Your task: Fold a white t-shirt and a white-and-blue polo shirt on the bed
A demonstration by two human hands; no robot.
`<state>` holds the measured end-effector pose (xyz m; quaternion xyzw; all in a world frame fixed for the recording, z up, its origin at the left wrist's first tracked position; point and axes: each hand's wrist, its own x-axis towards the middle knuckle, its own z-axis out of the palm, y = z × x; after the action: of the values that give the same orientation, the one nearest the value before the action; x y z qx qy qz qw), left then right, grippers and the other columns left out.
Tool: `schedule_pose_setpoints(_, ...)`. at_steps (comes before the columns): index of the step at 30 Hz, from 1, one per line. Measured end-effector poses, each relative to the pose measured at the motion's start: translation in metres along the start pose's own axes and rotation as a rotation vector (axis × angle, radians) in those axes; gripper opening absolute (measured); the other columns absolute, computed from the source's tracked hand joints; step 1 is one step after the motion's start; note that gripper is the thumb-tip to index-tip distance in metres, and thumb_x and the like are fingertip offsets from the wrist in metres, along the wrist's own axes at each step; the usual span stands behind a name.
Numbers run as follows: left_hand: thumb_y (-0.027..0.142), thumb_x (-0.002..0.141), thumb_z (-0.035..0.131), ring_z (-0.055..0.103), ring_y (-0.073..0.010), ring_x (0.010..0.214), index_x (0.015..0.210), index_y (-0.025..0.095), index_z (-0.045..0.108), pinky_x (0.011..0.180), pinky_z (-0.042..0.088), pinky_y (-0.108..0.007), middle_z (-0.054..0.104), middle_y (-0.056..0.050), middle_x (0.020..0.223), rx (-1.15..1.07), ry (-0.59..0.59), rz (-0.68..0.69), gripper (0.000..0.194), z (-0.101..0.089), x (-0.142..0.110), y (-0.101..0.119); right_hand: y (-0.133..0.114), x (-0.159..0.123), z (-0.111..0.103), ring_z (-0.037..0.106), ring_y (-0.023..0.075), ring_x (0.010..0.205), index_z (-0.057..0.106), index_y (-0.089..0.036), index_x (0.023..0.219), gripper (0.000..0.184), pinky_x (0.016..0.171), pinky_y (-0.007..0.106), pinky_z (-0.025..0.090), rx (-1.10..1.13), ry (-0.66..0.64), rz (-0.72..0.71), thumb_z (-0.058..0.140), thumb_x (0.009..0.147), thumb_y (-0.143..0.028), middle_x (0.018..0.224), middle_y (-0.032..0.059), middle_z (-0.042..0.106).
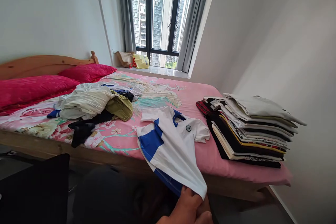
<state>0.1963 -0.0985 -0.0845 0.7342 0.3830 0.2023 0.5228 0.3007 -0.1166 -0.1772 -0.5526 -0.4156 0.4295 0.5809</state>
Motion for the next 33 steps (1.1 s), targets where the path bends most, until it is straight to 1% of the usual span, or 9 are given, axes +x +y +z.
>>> schedule_pose_setpoints(3, 0.037, 0.074, 0.060, 0.043, -0.0314, 0.122, 0.121, 0.023, 0.058, 0.102, 0.036, -0.042, 0.049, -0.015, 0.131, 0.145, -0.077, 0.114, 0.049, 0.002, 0.004, -0.002, 0.001, 0.008, -0.005, 0.064, 0.0279, 0.096, 0.060, -0.034, 0.118, 0.062, 0.083, 0.036, 0.054, 0.087, 0.078, 0.057, 0.057, 0.064, -0.066, 0.094, 0.0002, 0.070)
schedule_pose_setpoints(6, 0.029, 0.079, 0.054, 0.057, -0.0226, 0.099, 0.100, 0.024, 0.066, 0.089, 0.045, -0.033, 0.064, -0.009, 0.106, 0.274, -0.032, 0.264, 0.025, -0.016, 0.010, -0.014, 0.004, 0.015, -0.015, 0.066, 0.0260, 0.083, 0.063, -0.033, 0.110, 0.053, 0.075, 0.037, 0.056, 0.125, 0.164, 0.218, 0.065, 0.062, -0.056, 0.085, -0.0031, 0.071)
schedule_pose_setpoints(8, 0.019, 0.080, 0.048, 0.058, -0.0201, 0.093, 0.095, 0.025, 0.066, 0.086, 0.045, -0.031, 0.065, -0.007, 0.096, 0.420, 0.071, 0.256, 0.024, -0.047, 0.017, -0.030, 0.008, 0.018, -0.022, 0.066, 0.0261, 0.086, 0.063, -0.025, 0.108, 0.053, 0.075, 0.036, 0.055, 0.144, 0.220, 0.249, 0.071, 0.059, -0.046, 0.091, 0.0002, 0.071)
schedule_pose_setpoints(11, 0.003, 0.071, 0.045, 0.053, -0.0249, 0.105, 0.102, 0.019, 0.062, 0.089, 0.041, -0.038, 0.061, -0.012, 0.106, 0.754, 0.264, 0.033, 0.039, -0.112, 0.032, -0.064, 0.017, 0.021, -0.030, 0.065, 0.0245, 0.091, 0.062, -0.020, 0.109, 0.054, 0.076, 0.033, 0.054, 0.203, 0.274, 0.219, 0.072, 0.059, -0.038, 0.099, 0.0032, 0.069)
schedule_pose_setpoints(14, 0.002, 0.067, 0.050, 0.038, -0.0305, 0.126, 0.111, 0.019, 0.058, 0.102, 0.028, -0.050, 0.053, -0.014, 0.123, 0.994, 0.255, -0.113, 0.048, -0.174, 0.045, -0.095, 0.024, 0.024, -0.031, 0.065, 0.0231, 0.089, 0.063, -0.020, 0.107, 0.052, 0.075, 0.031, 0.054, 0.211, 0.285, 0.208, 0.073, 0.057, -0.033, 0.097, 0.0018, 0.070)
schedule_pose_setpoints(17, 0.007, 0.072, 0.051, 0.043, -0.0271, 0.123, 0.101, 0.023, 0.063, 0.107, 0.016, -0.052, 0.061, -0.008, 0.113, 1.033, 0.173, -0.069, 0.036, -0.211, 0.051, -0.111, 0.028, 0.027, -0.032, 0.065, 0.0231, 0.089, 0.064, -0.021, 0.104, 0.051, 0.077, 0.031, 0.054, 0.203, 0.294, 0.197, 0.074, 0.055, -0.030, 0.095, 0.0007, 0.070)
schedule_pose_setpoints(21, 0.019, 0.084, 0.041, 0.061, -0.0208, 0.093, 0.092, 0.023, 0.066, 0.107, 0.015, -0.050, 0.069, -0.004, 0.089, 1.013, 0.179, -0.006, 0.026, -0.227, 0.049, -0.117, 0.021, 0.031, -0.034, 0.066, 0.0230, 0.083, 0.063, -0.021, 0.105, 0.051, 0.071, 0.031, 0.055, 0.237, 0.290, 0.238, 0.074, 0.056, -0.031, 0.094, 0.0012, 0.070)
schedule_pose_setpoints(25, 0.036, 0.069, 0.065, 0.058, -0.0238, 0.103, 0.111, 0.028, 0.062, 0.108, 0.013, -0.047, 0.066, -0.004, 0.108, 0.946, 0.123, 0.049, 0.043, -0.232, 0.043, -0.124, 0.003, 0.034, -0.031, 0.066, 0.0219, 0.079, 0.062, -0.021, 0.108, 0.051, 0.066, 0.030, 0.055, 0.248, 0.295, 0.253, 0.071, 0.060, -0.036, 0.092, 0.0010, 0.070)
schedule_pose_setpoints(33, 0.021, 0.079, 0.044, 0.060, -0.0200, 0.089, 0.093, 0.025, 0.070, 0.098, 0.030, -0.039, 0.071, -0.004, 0.095, 0.766, 0.209, 0.000, 0.030, -0.240, 0.046, -0.114, -0.006, 0.049, -0.037, 0.066, 0.0207, 0.077, 0.061, -0.022, 0.111, 0.053, 0.065, 0.030, 0.055, 0.201, 0.329, 0.200, 0.067, 0.060, -0.033, 0.088, -0.0014, 0.070)
